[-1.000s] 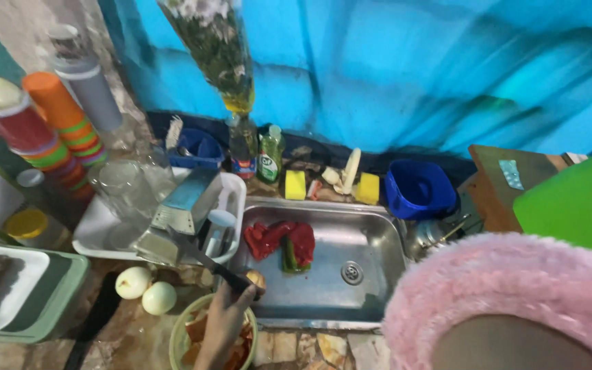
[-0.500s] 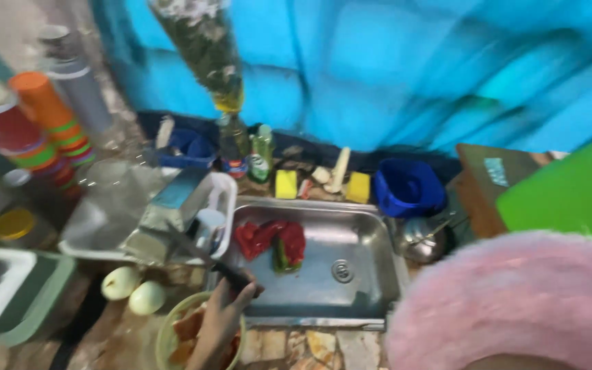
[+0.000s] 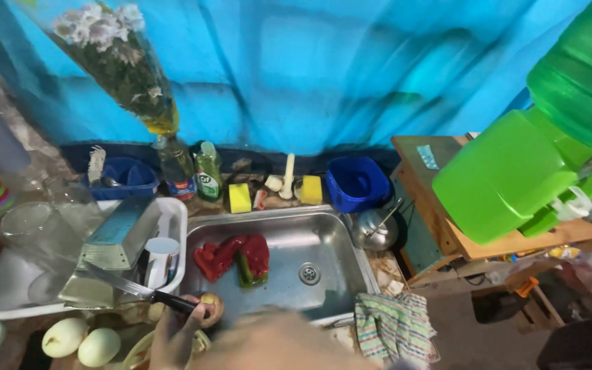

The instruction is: Peeling and cleaning onions using a knife over a bowl in a kitchen area.

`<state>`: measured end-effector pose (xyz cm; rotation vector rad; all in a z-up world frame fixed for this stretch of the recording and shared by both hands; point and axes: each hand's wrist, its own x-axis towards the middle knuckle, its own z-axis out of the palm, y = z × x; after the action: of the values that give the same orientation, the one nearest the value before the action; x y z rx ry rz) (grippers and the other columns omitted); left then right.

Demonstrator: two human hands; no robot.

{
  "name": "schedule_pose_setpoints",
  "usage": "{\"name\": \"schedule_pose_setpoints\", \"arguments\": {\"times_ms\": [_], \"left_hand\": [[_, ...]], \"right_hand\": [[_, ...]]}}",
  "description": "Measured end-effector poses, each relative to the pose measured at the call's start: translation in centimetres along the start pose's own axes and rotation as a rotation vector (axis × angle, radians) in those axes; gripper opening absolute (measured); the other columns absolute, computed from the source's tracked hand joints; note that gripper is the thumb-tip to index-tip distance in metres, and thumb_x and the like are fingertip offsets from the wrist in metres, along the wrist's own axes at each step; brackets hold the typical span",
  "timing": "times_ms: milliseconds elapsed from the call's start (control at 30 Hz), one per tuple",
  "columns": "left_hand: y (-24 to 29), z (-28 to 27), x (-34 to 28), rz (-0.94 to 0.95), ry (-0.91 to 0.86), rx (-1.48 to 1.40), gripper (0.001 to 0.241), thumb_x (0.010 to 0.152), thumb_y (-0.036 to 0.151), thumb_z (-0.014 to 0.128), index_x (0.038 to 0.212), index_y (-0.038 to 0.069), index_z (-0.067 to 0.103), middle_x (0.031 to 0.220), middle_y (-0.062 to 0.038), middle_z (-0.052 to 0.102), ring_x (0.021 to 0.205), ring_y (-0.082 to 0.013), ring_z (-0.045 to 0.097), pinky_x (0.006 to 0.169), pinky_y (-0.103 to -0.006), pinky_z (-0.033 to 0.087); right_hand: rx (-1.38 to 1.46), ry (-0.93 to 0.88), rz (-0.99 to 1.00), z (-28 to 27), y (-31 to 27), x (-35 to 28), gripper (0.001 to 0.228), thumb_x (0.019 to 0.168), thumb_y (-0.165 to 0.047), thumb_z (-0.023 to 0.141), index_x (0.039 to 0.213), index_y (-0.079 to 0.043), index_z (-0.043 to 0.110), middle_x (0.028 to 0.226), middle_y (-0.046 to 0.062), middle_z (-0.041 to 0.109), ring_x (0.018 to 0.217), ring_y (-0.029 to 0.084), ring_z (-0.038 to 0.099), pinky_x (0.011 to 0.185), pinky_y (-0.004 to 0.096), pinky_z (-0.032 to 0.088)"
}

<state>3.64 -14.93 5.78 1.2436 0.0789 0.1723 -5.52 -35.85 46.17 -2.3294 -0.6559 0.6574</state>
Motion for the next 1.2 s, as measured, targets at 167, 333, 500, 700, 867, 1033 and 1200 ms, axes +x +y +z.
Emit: {"name": "schedule_pose_setpoints", "arguments": {"times_ms": [167, 333, 500, 700, 867, 1033, 1200], "left_hand": [[0.1, -0.4, -0.1, -0.042, 0.03, 0.199, 0.018, 0.093, 0.013, 0.071, 0.108, 0.005, 0.064, 0.089, -0.006, 0.076, 0.068, -0.006, 0.05, 0.061, -0.0226, 0.039], [0.5, -0.3, -0.7, -0.037, -0.004, 0.164, 0.019, 0.094, 0.015, 0.069, 0.108, 0.005, 0.062, 0.092, -0.006, 0.079, 0.069, -0.0046, 0.048, 0.062, -0.0218, 0.039], [0.9, 0.1, -1.0, -0.076, 0.01, 0.196, 0.019, 0.094, 0.015, 0.069, 0.108, 0.006, 0.062, 0.088, -0.005, 0.077, 0.067, -0.0053, 0.048, 0.062, -0.0223, 0.039], [-0.3, 0.2, -1.6, -0.081, 0.026, 0.079, 0.02, 0.092, 0.013, 0.068, 0.108, 0.004, 0.06, 0.091, -0.008, 0.075, 0.087, -0.0114, 0.069, 0.083, -0.0239, 0.051], [-1.9, 0.3, -1.8, -0.115, 0.077, 0.062, 0.019, 0.094, 0.012, 0.068, 0.11, 0.001, 0.064, 0.095, -0.012, 0.076, 0.092, -0.0159, 0.068, 0.087, -0.0286, 0.05], [-0.6, 1.4, -2.2, -0.194, 0.098, 0.153, 0.022, 0.093, 0.013, 0.07, 0.111, 0.002, 0.064, 0.095, -0.013, 0.077, 0.09, -0.0165, 0.068, 0.082, -0.0301, 0.048], [-1.1, 1.8, -2.1, -0.12, 0.043, 0.125, 0.022, 0.092, 0.017, 0.069, 0.109, 0.005, 0.064, 0.094, -0.01, 0.078, 0.087, -0.0147, 0.069, 0.078, -0.0263, 0.051]], "right_hand": [[0.087, 0.032, 0.221, 5.6, 26.3, 2.3, 0.037, 0.086, -0.031, 0.077, 0.119, -0.014, 0.073, 0.106, 0.008, 0.078, 0.099, 0.021, 0.075, 0.087, 0.033, 0.058], [0.008, 0.487, 0.512, 13.5, 47.0, -2.9, 0.027, 0.084, -0.032, 0.069, 0.103, -0.017, 0.082, 0.096, 0.006, 0.083, 0.092, 0.023, 0.081, 0.084, 0.034, 0.061], [-0.683, 1.058, 0.947, 19.0, 56.2, -3.3, 0.036, 0.083, -0.044, 0.066, 0.117, -0.031, 0.073, 0.127, 0.009, 0.07, 0.106, 0.037, 0.066, 0.083, 0.052, 0.054], [-0.228, 0.77, 1.067, 15.3, 53.4, -5.8, 0.047, 0.08, -0.025, 0.071, 0.125, -0.036, 0.072, 0.12, 0.011, 0.075, 0.113, 0.034, 0.072, 0.096, 0.046, 0.058], [-0.297, 1.064, 0.766, 15.4, 52.7, -4.6, 0.034, 0.077, -0.031, 0.078, 0.109, -0.021, 0.073, 0.109, 0.018, 0.07, 0.101, 0.043, 0.068, 0.085, 0.052, 0.054], [-0.171, 0.668, 0.921, 9.6, 47.8, -3.5, 0.043, 0.084, -0.045, 0.076, 0.118, -0.019, 0.073, 0.119, 0.017, 0.073, 0.113, 0.035, 0.072, 0.099, 0.045, 0.057], [0.805, 0.404, 0.579, 3.6, 38.3, 0.0, 0.066, 0.079, -0.052, 0.072, 0.139, -0.025, 0.062, 0.141, 0.01, 0.069, 0.132, 0.032, 0.064, 0.109, 0.044, 0.049]]}}
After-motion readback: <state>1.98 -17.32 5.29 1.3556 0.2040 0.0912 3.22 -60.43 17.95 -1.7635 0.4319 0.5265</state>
